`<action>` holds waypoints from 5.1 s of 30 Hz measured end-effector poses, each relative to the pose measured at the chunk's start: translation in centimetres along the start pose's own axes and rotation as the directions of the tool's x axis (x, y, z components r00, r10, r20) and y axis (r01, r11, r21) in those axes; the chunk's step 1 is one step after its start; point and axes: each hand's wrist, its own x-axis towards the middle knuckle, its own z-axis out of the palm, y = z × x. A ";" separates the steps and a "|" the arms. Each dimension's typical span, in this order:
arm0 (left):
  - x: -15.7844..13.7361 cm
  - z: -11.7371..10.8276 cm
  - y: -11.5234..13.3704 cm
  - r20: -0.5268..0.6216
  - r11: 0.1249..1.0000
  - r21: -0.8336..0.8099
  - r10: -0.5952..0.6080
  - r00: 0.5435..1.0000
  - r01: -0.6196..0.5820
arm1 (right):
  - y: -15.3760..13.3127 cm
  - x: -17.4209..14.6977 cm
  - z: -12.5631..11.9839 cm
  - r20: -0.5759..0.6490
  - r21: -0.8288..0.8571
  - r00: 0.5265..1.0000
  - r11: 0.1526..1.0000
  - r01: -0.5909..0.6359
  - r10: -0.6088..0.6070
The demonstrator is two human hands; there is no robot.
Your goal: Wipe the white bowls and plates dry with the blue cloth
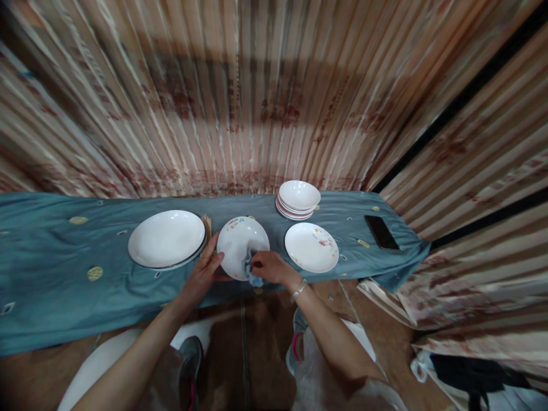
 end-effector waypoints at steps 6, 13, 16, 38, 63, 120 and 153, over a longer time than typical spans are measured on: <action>0.0 0.4 0.1 0.027 0.999 0.036 -0.013 1.000 0.012 | 0.7 1.1 -0.1 -0.132 -0.318 0.986 0.938 -0.137 0.099; 0.2 0.8 -0.5 0.027 1.000 -0.017 -0.015 1.000 0.016 | 1.2 3.7 0.2 -0.421 -0.222 0.906 0.965 -0.139 0.034; 0.1 1.0 -0.3 0.023 0.999 -0.033 -0.028 0.999 0.029 | 0.8 4.9 0.4 -0.468 -0.152 0.884 0.983 -0.102 0.020; -0.1 0.7 -0.3 0.028 0.999 -0.038 -0.030 0.999 0.031 | -4.0 3.0 2.9 -0.241 0.573 0.970 0.812 0.110 0.039; -0.1 1.3 0.2 0.055 0.994 0.103 0.033 0.998 -0.038 | 1.5 0.5 0.3 -0.248 -0.183 0.967 0.977 -0.106 0.058; -0.2 2.0 0.0 0.135 0.997 0.071 0.031 0.990 -0.041 | 0.4 6.9 -1.6 -0.618 -0.075 0.785 0.997 -0.001 -0.046; -0.3 0.4 0.8 0.059 0.999 0.047 0.019 0.998 -0.022 | -3.0 2.4 3.7 -0.242 0.652 0.970 0.741 0.161 0.002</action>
